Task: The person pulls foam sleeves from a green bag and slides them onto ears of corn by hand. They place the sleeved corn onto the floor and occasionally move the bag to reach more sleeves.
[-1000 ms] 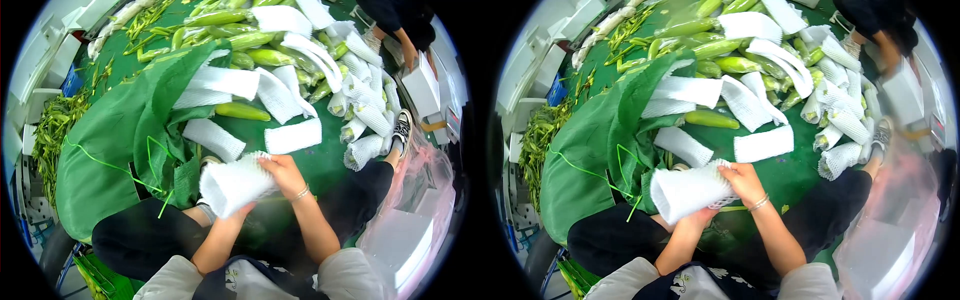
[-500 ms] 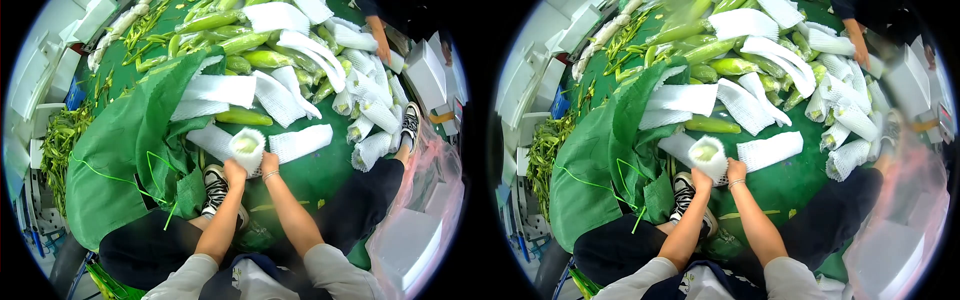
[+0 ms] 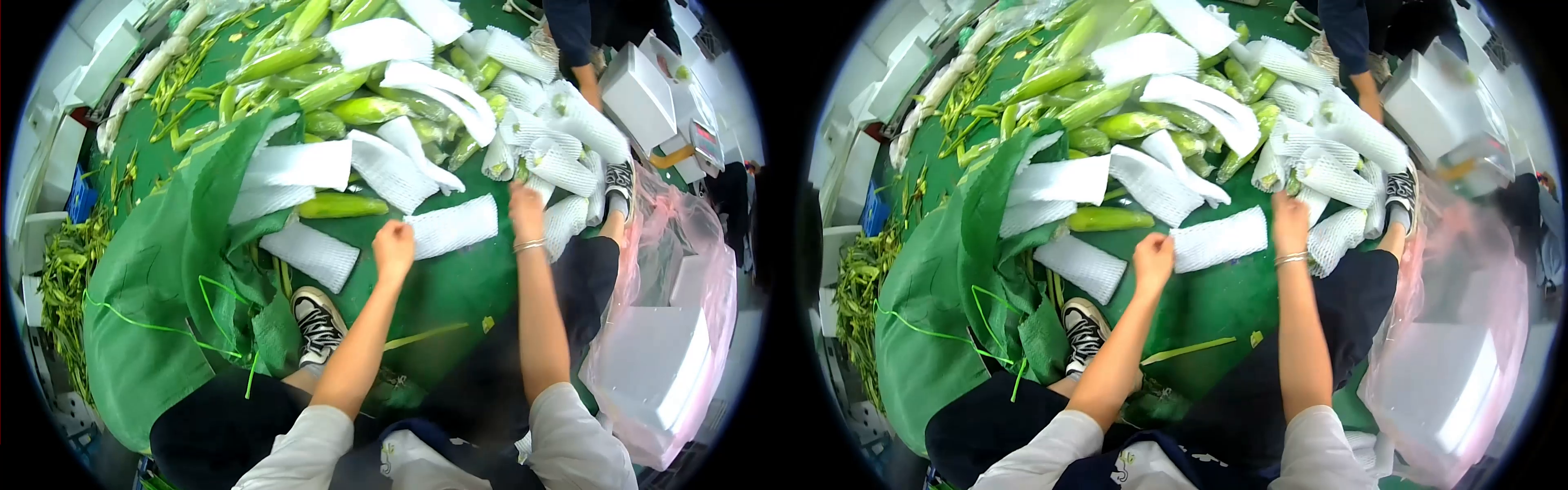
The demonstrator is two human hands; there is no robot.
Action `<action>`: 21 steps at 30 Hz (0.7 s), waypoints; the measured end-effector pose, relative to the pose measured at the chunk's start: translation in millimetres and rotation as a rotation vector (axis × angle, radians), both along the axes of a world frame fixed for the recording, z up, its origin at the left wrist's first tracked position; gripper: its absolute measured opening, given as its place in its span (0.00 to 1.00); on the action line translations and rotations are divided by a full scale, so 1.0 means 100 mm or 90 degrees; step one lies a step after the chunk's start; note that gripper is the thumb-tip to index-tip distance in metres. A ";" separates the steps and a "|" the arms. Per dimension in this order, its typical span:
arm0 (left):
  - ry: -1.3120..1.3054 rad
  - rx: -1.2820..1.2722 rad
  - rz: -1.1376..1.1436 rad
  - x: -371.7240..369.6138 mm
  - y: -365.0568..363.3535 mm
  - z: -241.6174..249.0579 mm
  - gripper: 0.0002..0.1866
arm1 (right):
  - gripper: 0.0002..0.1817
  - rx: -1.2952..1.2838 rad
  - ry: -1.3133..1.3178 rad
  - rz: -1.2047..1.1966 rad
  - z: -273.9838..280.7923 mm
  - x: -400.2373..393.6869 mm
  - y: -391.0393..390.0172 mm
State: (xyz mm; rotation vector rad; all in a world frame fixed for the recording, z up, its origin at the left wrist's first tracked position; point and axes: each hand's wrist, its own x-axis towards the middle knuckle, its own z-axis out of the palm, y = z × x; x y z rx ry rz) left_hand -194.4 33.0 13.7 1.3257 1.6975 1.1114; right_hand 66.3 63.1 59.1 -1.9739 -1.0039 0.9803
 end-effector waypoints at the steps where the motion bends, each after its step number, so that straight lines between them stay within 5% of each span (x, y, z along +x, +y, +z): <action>1: -0.052 -0.036 -0.008 -0.11 -0.06 -0.23 0.10 | 0.30 -0.052 -0.291 0.026 -0.46 0.01 -0.01; 2: -0.112 -0.102 -0.020 -0.18 -0.13 -0.15 0.09 | 0.31 0.032 -0.406 -0.085 -0.76 -0.21 -0.18; 4: -0.170 -0.200 -0.011 -0.26 -0.21 0.04 0.08 | 0.28 -0.009 -0.476 -0.063 -0.72 -0.52 -0.31; 6: -0.213 -0.239 -0.006 -0.40 -0.25 0.06 0.08 | 0.25 0.084 -0.297 -0.069 -0.67 -0.57 -0.28; 8: -0.275 -0.276 0.015 -0.46 -0.25 0.03 0.09 | 0.18 0.270 0.167 -0.218 -0.18 -0.69 -0.41; 9: -0.472 -0.292 0.057 -0.51 -0.25 -0.05 0.08 | 0.11 0.297 0.453 -0.286 0.09 -0.87 -0.48; 11: -0.835 -0.336 0.094 -0.58 -0.27 -0.16 0.10 | 0.08 0.130 0.792 -0.201 0.23 -1.22 -0.53; 12: -0.896 -0.365 0.095 -0.51 -0.25 0.02 0.12 | 0.09 0.090 0.809 -0.176 0.05 -1.47 -0.54; 13: -0.389 -0.202 -0.103 -0.50 -0.21 -0.05 0.10 | 0.04 0.069 0.780 -0.080 0.09 -1.75 -0.56; 14: -0.324 -0.159 -0.120 -0.52 -0.24 -0.05 0.11 | 0.06 0.035 0.714 -0.015 -0.10 -1.97 -0.52; 17: -0.741 -0.205 0.133 -0.75 -0.27 -0.07 0.13 | 0.07 0.149 0.334 0.141 -0.42 -2.40 -0.27; 18: -0.569 -0.212 0.119 -0.88 -0.21 -0.11 0.13 | 0.11 0.213 0.025 0.191 -0.50 -2.43 -0.17; 20: -0.770 -0.020 0.018 -0.90 -0.03 0.05 0.15 | 0.14 0.171 0.065 0.178 -0.51 -2.50 0.06; 21: -0.738 -0.005 0.067 -0.97 -0.01 0.02 0.17 | 0.12 0.164 0.095 0.135 -0.46 -2.51 0.21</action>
